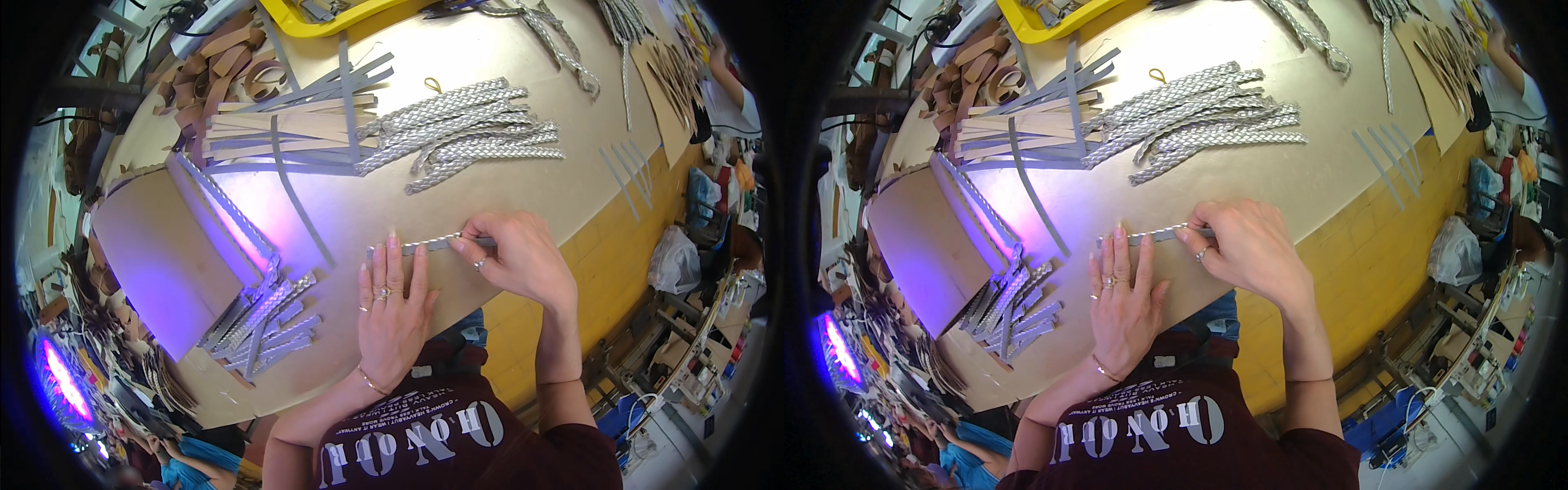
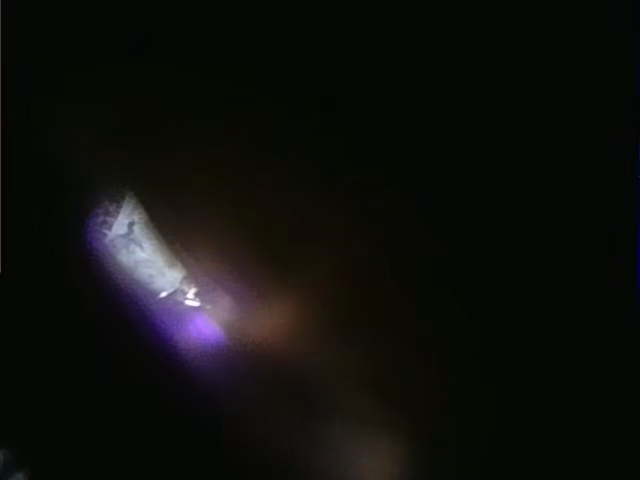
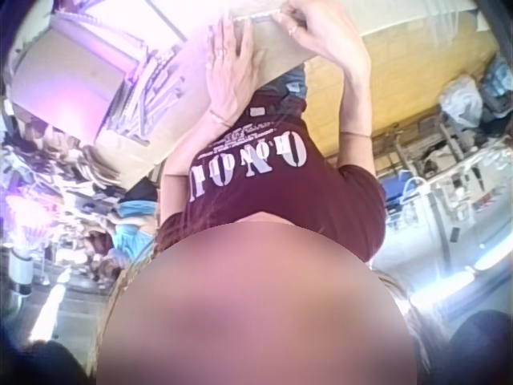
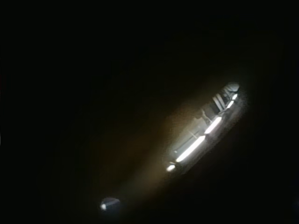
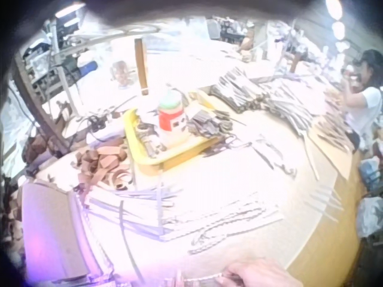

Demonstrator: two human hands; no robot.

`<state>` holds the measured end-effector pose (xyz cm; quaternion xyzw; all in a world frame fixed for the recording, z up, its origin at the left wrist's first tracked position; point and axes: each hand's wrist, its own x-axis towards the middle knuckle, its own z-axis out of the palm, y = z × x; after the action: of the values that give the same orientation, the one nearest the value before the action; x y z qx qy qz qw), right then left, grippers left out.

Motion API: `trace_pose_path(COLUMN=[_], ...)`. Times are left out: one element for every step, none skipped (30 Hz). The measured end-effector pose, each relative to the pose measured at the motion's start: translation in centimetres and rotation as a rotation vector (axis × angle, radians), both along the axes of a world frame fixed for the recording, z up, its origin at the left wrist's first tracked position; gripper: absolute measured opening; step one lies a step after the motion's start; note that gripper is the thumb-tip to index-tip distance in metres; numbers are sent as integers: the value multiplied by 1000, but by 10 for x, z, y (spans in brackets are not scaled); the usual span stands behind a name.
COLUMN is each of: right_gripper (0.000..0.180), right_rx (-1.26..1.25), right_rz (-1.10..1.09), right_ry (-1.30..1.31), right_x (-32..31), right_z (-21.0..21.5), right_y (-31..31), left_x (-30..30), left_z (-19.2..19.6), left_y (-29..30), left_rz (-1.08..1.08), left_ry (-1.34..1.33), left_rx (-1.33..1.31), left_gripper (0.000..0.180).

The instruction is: The person repeatedly picks up silver braided straps and aligns them with flat strips on a workbench, then ties small rubber bands around the ends to secure them. The person handles each strap one at a time, placing finished units on the table.

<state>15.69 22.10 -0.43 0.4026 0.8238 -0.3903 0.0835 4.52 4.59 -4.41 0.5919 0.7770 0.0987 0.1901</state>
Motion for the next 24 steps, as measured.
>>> trace_pose_path(right_gripper=[21, 21, 21, 22, 22, 21, 20, 20, 20, 20, 20, 20, 20, 20, 20, 19, 18, 18, 17, 17, 17, 17, 17, 17], right_rx=[10, 12, 12, 5, -1, 22, 48, 73, 73, 73, 74, 120, 167, 197, 266, 315, 361, 381, 401, 419, 399, 377, 355, 318], right_rz=[2, 6, 8, 10, 12, 16, 19, 22, 18, 14, 9, 6, 2, 0, -14, -28, -48, 15, 68, 130, 88, 59, 34, 2], right_ry=[7, 1, 5, -5, -15, -9, -5, 7, -7, -11, -15, -8, -1, -25, -25, -55, -88, -20, 45, 111, 112, 113, 117, 123], right_x=[0, -1, -1, -1, -1, -1, -1, -1, -1, -1, -1, -1, -1, -1, 0, 2, 4, 4, 5, 6, 7, 10, 13, 15], right_z=[0, 0, 0, 0, 0, 0, 0, -1, -1, -1, -1, 0, 1, 3, 6, 11, 15, 18, 20, 21, 21, 19, 16, 12], right_y=[0, 0, 0, 0, 1, 0, 0, -1, -1, -2, -3, -6, -10, -14, -18, -24, -29, -34, -39, -41, -39, -35, -30, -24], left_x=[1, 4, 7, 9, 12, 15, 17, 19, 21, 21, 22, 22, 22, 22, 22, 22, 22, 23, 23, 23, 23, 23, 23, 22], left_z=[0, 0, -1, -1, -1, -2, -3, -3, -3, -3, -3, -3, -3, -2, -2, -2, -1, -1, 0, 0, 1, 2, 2, 2], left_y=[1, 2, 3, 5, 6, 7, 9, 10, 11, 12, 12, 13, 13, 13, 12, 12, 12, 11, 11, 11, 11, 11, 10, 10], left_rz=[-3, 6, 16, 27, 37, 46, 56, 50, 46, 43, 44, 44, 45, 46, 50, 56, 53, 48, 38, 35, 32, 32, 28, 28], left_ry=[17, 31, 47, 52, 78, 95, 102, 127, 145, 165, 171, 179, 184, 172, 156, 141, 185, 229, 269, 277, 281, 291, 272, 260], left_rx=[-4, 0, 4, 14, 12, 20, 28, 28, 27, 26, 24, 24, 25, 27, 28, 25, 2, -22, -36, -50, -53, -56, -60, -62], left_gripper=[66, 66, 66, 66, 66, 66, 66, 66, 65, 65, 65, 64, 64, 63, 63, 62, 61, 61, 60, 59, 59, 59, 59, 59])
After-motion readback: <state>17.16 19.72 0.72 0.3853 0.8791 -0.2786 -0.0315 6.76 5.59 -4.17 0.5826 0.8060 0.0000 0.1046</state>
